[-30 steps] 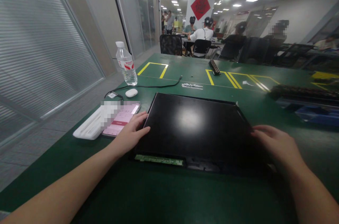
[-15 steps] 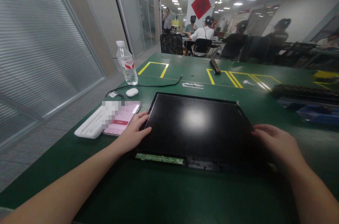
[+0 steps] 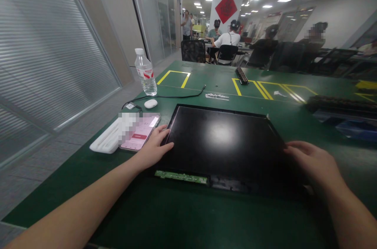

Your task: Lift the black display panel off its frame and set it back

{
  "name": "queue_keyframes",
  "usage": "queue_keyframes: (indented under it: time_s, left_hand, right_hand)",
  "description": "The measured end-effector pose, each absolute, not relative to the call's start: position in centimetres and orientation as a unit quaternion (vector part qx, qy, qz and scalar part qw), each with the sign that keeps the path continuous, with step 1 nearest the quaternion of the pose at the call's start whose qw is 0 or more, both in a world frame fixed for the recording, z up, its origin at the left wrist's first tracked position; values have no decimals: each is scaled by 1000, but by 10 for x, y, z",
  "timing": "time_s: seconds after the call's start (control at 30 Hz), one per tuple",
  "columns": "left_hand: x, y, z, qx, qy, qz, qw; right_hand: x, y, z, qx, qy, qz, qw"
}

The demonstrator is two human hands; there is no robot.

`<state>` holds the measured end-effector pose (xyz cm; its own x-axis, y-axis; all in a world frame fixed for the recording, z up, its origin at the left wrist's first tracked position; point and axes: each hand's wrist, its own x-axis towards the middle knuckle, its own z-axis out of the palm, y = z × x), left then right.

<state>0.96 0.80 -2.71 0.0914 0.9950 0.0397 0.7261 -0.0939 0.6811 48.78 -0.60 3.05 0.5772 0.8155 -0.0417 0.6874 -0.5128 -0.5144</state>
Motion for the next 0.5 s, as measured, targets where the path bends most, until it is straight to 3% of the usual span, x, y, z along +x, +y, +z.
queue_keyframes:
  time_s: [0.2, 0.5]
  left_hand:
    - [6, 1, -28, 725, 589, 257, 249]
    - [-1, -16, 18, 827, 498, 135, 223]
  right_hand:
    - [487, -7, 30, -850, -450, 134, 237]
    - [494, -9, 26, -842, -465, 125, 242]
